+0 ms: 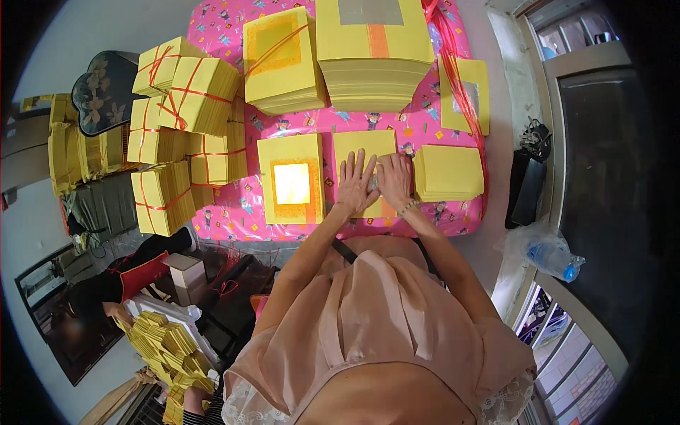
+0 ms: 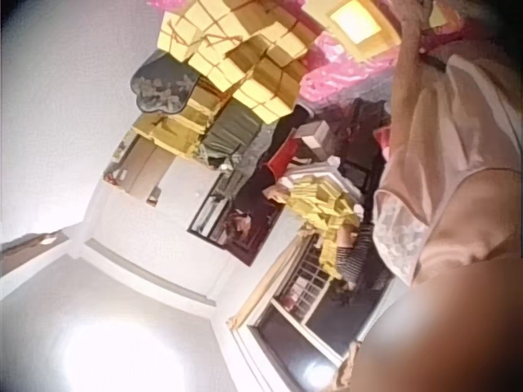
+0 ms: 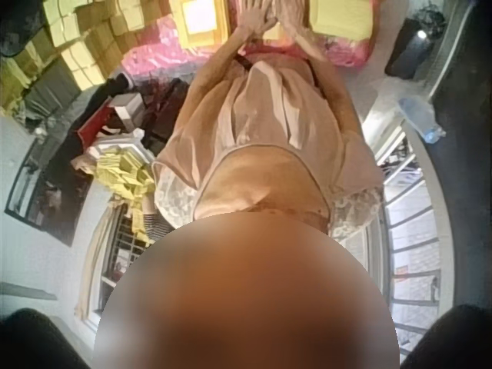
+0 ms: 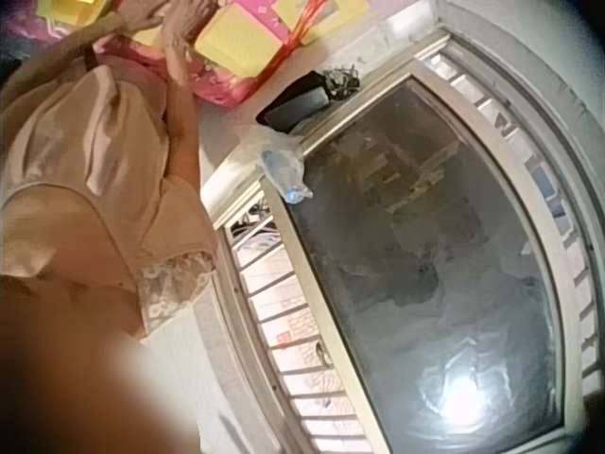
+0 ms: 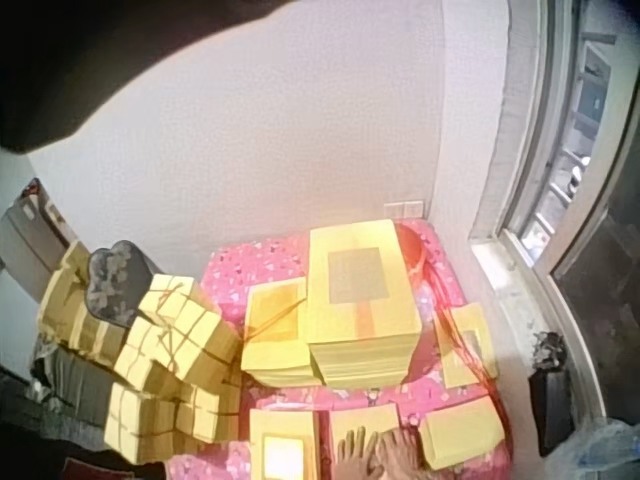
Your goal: Stacking and organizing stacks of yellow joss paper on a table and bundling them.
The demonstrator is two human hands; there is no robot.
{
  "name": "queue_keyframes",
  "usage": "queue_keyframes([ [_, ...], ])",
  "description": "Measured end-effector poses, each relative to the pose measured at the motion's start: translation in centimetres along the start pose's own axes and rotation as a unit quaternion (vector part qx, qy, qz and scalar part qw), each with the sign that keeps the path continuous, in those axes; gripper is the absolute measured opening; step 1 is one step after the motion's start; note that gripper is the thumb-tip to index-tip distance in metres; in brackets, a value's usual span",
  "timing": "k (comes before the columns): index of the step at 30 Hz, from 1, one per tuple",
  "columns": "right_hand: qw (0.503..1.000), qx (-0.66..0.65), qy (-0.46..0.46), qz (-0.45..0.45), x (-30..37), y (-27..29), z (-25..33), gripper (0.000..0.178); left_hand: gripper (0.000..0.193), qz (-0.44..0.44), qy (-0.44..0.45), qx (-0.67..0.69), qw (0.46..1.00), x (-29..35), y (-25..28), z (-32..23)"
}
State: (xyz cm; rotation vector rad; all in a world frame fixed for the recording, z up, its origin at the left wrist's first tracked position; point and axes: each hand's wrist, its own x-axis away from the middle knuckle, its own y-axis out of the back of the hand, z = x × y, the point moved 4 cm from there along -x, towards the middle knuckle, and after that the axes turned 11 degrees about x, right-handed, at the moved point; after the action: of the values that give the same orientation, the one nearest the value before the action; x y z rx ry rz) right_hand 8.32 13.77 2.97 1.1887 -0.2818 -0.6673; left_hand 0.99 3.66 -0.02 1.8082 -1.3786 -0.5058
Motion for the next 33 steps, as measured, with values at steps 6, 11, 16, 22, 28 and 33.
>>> queue_keyframes([
  [6, 1.000, -0.010, -0.017, 0.008, 0.7, -0.2, -0.5, 0.012, 0.093, -0.004, -0.005, -0.013, 1.000, -0.1, -0.1, 0.0],
  [11, 0.999, -0.001, -0.001, 0.040, 0.5, -1.4, 0.0, 0.013, 0.094, -0.016, -0.015, -0.004, 1.000, 0.1, -0.5, 0.3],
  [16, 0.999, -0.045, -0.014, 0.024, 0.8, -2.9, -0.8, 0.010, 0.093, 0.003, -0.003, -0.010, 1.000, -0.2, -0.8, 0.5],
  [22, 0.999, -0.032, -0.033, 0.021, 2.0, -3.6, -0.7, 0.011, 0.095, 0.003, -0.005, -0.012, 1.000, -0.1, -0.6, 0.7],
  [28, 0.999, -0.027, -0.041, 0.010, 1.8, -3.3, -1.1, 0.014, 0.098, -0.050, 0.012, 0.009, 0.999, 0.6, 0.3, 1.5],
  [33, 0.999, 0.007, -0.029, 0.037, 1.8, -3.3, -0.7, 0.016, 0.102, -0.035, 0.010, -0.007, 0.999, 1.2, 0.1, 2.4],
])
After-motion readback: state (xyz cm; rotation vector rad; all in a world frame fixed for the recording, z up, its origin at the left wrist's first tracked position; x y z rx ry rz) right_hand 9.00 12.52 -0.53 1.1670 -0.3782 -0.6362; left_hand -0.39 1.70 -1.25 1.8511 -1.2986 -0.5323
